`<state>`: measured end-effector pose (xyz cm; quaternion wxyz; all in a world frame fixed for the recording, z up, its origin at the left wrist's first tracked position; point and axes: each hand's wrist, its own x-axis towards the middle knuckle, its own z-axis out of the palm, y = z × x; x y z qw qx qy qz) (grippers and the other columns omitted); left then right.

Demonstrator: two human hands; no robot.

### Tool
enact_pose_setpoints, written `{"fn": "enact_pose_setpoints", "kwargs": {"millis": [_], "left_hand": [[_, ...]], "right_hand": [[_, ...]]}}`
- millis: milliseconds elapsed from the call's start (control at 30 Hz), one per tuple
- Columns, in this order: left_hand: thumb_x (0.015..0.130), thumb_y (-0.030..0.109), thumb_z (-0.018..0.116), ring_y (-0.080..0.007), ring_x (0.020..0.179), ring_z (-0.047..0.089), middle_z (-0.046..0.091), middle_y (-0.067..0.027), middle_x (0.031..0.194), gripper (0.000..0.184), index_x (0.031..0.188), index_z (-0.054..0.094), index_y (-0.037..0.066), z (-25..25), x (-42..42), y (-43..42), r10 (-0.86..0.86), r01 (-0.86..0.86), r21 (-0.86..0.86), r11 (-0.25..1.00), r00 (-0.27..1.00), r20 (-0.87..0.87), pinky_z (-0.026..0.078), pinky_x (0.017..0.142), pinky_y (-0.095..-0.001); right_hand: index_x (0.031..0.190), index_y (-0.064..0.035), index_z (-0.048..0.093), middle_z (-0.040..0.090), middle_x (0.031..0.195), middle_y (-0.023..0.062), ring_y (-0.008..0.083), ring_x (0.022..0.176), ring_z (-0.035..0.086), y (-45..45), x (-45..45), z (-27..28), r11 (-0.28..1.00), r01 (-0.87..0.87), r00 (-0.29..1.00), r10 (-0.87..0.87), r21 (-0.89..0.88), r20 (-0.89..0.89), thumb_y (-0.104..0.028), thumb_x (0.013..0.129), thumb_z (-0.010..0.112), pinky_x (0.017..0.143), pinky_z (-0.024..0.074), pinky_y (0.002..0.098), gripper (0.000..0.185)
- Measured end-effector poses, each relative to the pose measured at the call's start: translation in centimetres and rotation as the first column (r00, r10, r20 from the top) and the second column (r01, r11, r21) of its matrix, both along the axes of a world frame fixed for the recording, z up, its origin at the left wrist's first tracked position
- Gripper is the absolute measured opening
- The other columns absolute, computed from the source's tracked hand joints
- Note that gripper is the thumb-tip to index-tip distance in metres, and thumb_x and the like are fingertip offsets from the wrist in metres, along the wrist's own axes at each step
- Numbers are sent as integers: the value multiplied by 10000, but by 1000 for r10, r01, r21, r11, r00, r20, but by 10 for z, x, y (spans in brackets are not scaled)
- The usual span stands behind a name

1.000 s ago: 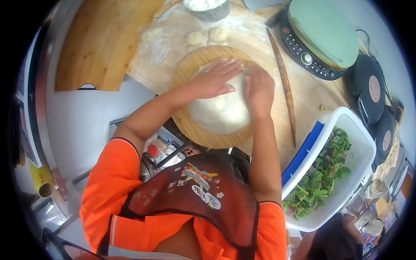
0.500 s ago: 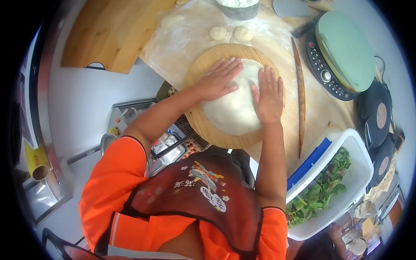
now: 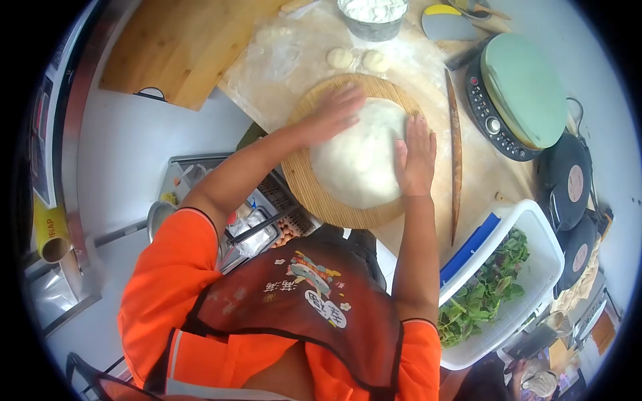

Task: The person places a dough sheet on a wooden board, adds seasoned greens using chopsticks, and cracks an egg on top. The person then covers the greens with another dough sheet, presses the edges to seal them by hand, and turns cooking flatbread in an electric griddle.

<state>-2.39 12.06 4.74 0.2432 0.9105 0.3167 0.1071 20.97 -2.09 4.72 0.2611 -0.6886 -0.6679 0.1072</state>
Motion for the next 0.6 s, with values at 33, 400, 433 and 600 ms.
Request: {"fn": "enact_pose_setpoints", "kwargs": {"millis": [33,400,433,600], "left_hand": [[999,395,466,-300,1484,202,318,-132,1567,588,1472,382,55,3,7,1,31,-31,-12,999,999,8,107,1202,-475],[1014,465,386,-255,1461,279,362,-75,1551,564,1437,447,98,-1,56,-14,-13,42,196,980,989,-145,139,1177,-559],[1015,484,366,-257,1457,287,362,-71,1551,577,1440,443,101,6,59,-13,-13,47,202,978,986,-168,143,1176,-561],[1016,429,402,-256,1458,284,378,-101,1538,551,1416,461,55,28,86,-16,-45,53,51,997,988,-146,153,1174,-555]], "right_hand": [[1486,-44,364,345,1547,161,281,1464,265,-3,1,1,1000,10,1000,-10,2,-13,-374,1022,335,1204,148,459,570],[1470,-46,392,378,1530,151,275,1453,290,-9,-3,-3,997,76,992,-76,8,97,-307,1017,365,1203,170,452,524],[1466,-42,398,382,1527,153,278,1452,294,-9,-3,-4,997,79,993,-80,12,87,-303,1015,368,1201,174,453,522],[1439,-15,433,405,1510,170,301,1437,321,-14,6,-8,985,135,975,-112,110,-192,-305,1013,371,1193,195,455,519]]}}
